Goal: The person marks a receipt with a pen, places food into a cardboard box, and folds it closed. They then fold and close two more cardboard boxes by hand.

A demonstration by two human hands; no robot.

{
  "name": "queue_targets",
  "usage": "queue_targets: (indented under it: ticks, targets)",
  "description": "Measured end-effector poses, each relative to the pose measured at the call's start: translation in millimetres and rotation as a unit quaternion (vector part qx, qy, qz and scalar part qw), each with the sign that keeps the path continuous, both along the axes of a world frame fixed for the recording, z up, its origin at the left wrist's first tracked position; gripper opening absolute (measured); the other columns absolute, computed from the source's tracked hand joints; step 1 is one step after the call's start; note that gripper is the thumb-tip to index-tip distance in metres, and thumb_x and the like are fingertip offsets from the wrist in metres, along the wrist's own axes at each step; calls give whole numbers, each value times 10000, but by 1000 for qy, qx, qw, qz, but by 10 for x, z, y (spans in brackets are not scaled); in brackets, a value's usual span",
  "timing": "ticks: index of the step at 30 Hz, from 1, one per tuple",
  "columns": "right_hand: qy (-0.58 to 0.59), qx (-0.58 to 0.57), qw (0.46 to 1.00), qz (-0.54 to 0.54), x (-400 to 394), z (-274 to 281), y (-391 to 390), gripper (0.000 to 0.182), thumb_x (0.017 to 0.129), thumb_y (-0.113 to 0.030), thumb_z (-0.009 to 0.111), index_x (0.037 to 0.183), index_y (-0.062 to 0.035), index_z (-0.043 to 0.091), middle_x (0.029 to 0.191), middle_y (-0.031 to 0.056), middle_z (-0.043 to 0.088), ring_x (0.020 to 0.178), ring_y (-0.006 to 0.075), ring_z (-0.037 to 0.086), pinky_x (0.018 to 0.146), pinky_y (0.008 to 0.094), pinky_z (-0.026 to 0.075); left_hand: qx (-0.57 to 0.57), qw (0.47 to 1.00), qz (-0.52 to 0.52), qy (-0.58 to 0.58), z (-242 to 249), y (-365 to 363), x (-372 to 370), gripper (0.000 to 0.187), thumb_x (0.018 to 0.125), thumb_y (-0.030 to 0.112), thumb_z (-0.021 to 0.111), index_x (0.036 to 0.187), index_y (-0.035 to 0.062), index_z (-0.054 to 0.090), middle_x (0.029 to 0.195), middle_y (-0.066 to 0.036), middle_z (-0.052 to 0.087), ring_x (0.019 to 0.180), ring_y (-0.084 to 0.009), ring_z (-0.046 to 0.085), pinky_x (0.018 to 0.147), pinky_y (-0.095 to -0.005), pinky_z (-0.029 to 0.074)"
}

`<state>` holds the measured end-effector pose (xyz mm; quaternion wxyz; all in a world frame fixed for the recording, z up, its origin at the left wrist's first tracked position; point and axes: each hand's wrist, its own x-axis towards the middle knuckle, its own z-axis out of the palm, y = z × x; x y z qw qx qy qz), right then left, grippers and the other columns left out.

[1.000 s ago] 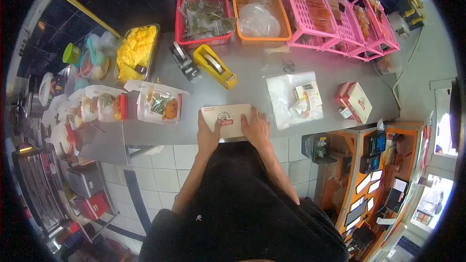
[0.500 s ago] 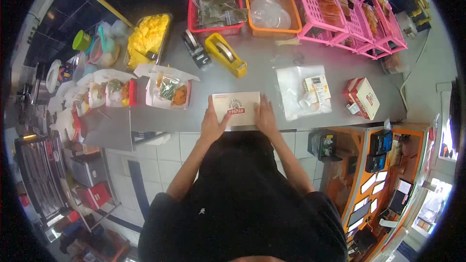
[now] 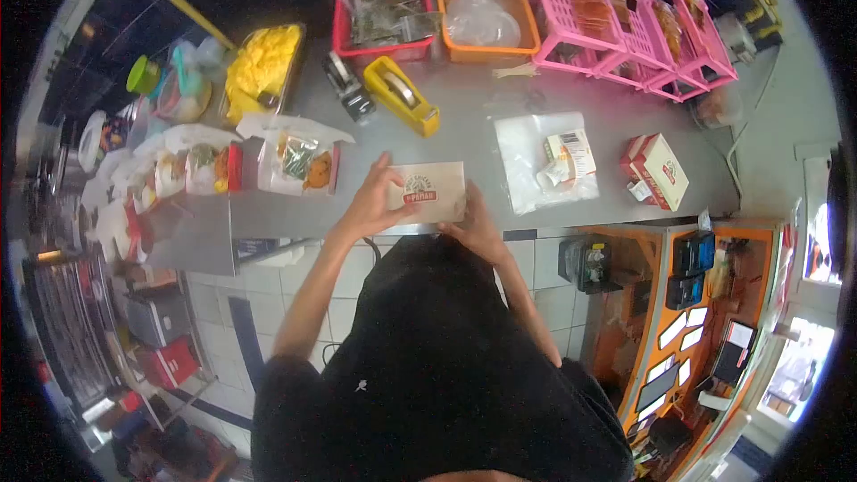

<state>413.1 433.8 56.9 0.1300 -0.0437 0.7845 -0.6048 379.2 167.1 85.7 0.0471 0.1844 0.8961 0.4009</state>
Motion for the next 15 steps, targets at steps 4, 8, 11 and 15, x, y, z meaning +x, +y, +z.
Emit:
queue_targets:
  ticks: [4,8,11,15]
  targets:
    - [-109,-62,992,19,-146,-3,76,932,843,-326,805,1463,136,285,1378,377,495,1264,449,557,1039,455,479,209,945,208,-143,-204,223,181,792,891,350,751,1459,-31,352,1429,-363,405,1376,-506,381,1159,-490,326]
    - [-99,177,976,-74,-156,7,-230,779,906,-356,719,1418,108,359,1005,287,681,967,398,688,837,460,538,-1,980,198,7,-375,465,319,945,879,345,761,1531,-49,202,1497,-359,302,1433,-497,277,1159,-500,322]
    - [13,240,957,-160,-151,17,-578,767,919,-359,694,1406,126,354,1053,330,658,981,472,666,820,521,532,51,973,220,-43,-289,521,312,966,868,358,772,1530,-48,198,1504,-369,291,1447,-508,246,1161,-517,314]
    - [74,236,959,-137,-163,-80,-553,861,928,-372,673,1420,204,265,1360,423,448,1240,521,507,1047,504,443,-6,974,226,10,-288,507,314,920,882,397,748,1510,-60,254,1519,-397,256,1433,-528,269,1164,-522,308]
